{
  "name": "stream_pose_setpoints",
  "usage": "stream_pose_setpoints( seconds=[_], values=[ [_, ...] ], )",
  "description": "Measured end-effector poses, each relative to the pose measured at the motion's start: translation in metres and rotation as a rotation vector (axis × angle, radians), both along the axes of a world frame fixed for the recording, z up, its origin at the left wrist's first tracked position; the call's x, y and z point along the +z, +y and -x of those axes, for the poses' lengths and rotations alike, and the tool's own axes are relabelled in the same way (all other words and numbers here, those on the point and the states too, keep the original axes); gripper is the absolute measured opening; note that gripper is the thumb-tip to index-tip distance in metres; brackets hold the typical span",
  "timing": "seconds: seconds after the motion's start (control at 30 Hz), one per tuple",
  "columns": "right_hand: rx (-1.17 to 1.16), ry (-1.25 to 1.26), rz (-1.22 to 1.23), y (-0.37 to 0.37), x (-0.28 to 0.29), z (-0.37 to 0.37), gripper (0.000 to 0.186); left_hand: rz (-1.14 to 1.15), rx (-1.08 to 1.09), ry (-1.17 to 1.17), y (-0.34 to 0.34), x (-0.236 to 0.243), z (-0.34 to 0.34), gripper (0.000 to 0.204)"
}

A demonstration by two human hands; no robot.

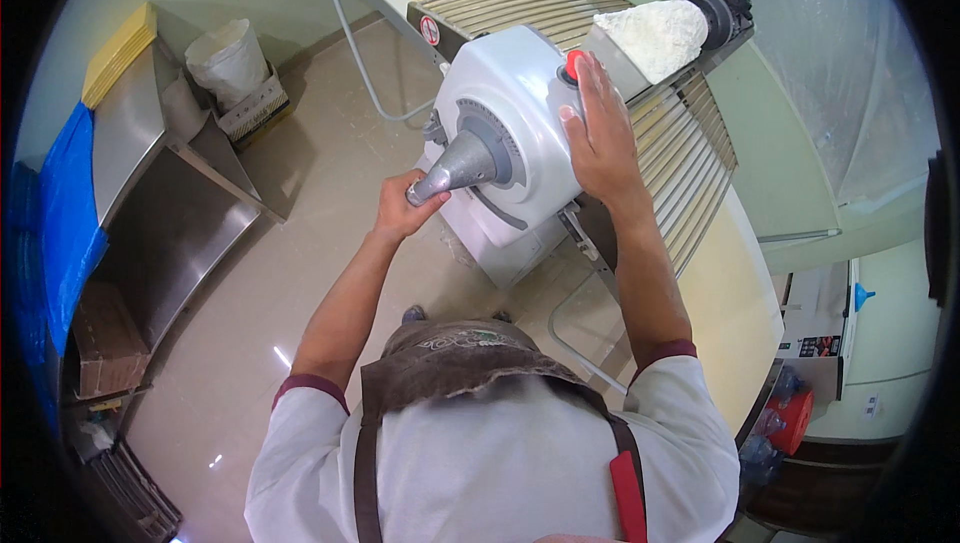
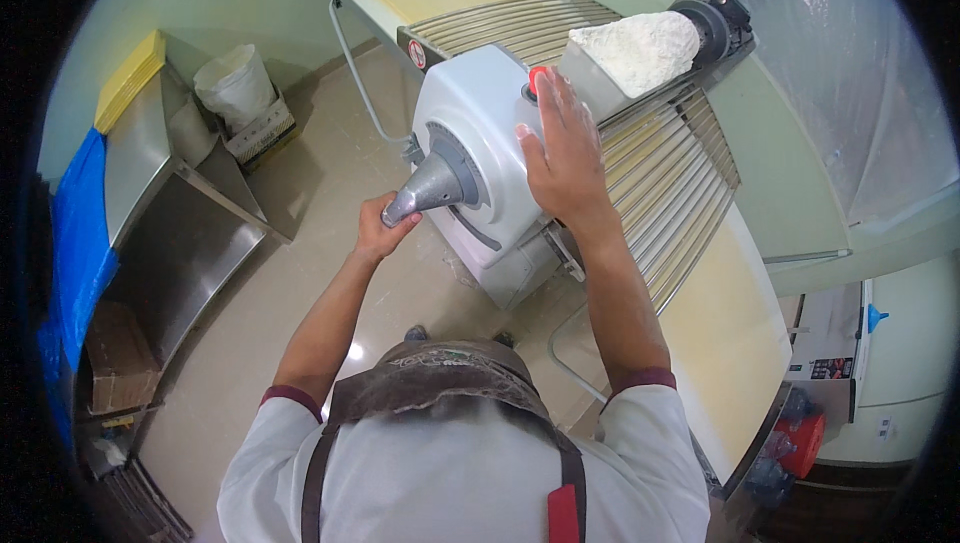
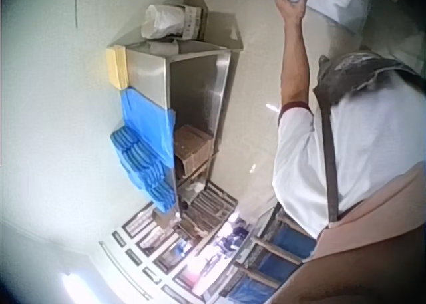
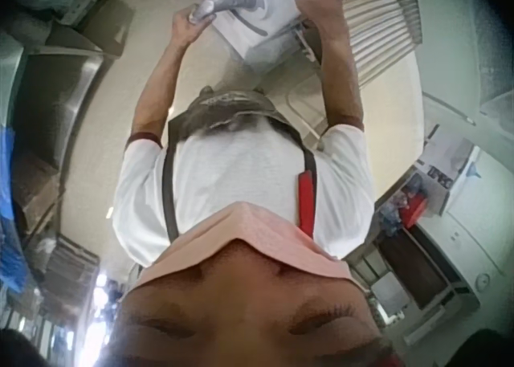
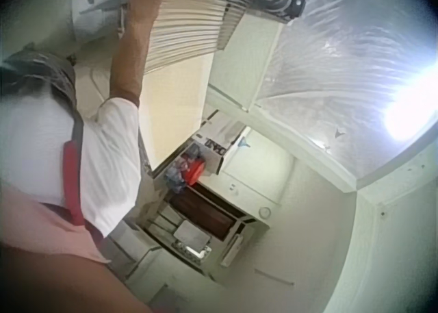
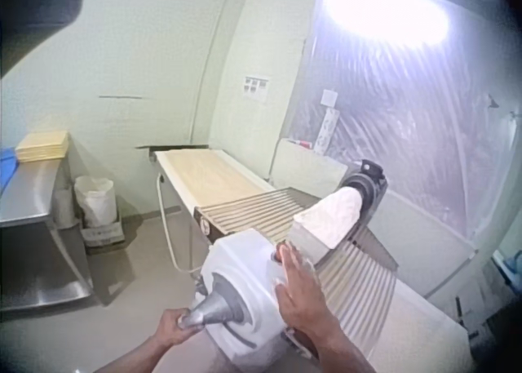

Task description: The person flattens dough using a dough sheeter, trims it with a knife, and folds the dough sheet into layers by hand.

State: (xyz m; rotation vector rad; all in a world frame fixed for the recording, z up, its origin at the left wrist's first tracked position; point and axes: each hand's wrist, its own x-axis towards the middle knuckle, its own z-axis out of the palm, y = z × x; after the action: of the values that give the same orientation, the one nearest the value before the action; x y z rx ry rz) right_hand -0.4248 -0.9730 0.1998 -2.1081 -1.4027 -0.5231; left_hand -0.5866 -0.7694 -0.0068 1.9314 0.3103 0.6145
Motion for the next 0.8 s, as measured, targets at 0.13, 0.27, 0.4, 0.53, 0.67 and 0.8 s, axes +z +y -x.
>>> stream_pose_setpoints(
  seconds=[0.13,0.27,0.4,0.53,0.67,0.8],
  values=[
    [-0.039,0.159,-0.282,-0.021,-0.031,-0.007,0.047,-0.051,0.09,-0.07,-0.007,-0.004,0.0,0.035],
    [-0.147,0.335,-0.451,-0.041,-0.064,-0.004,0.044,-0.067,0.102,-0.084,-0.005,-0.002,0.002,0.036],
    [-0.18,0.478,-0.634,-0.044,-0.095,-0.007,0.048,-0.068,0.074,-0.043,-0.002,0.003,0.002,0.032],
    [-0.034,0.534,-0.784,-0.035,-0.101,-0.014,0.053,-0.121,0.037,-0.097,0.001,-0.003,-0.005,0.034],
    [-0.341,0.36,-0.676,-0.039,-0.09,-0.005,0.044,0.021,0.015,-0.111,0.0,0.002,0.001,0.053],
    [0.062,0.448,-0.327,-0.064,-0.045,0.077,0.021,0.111,0.005,-0.454,-0.019,0.053,0.024,0.062]
  ],
)
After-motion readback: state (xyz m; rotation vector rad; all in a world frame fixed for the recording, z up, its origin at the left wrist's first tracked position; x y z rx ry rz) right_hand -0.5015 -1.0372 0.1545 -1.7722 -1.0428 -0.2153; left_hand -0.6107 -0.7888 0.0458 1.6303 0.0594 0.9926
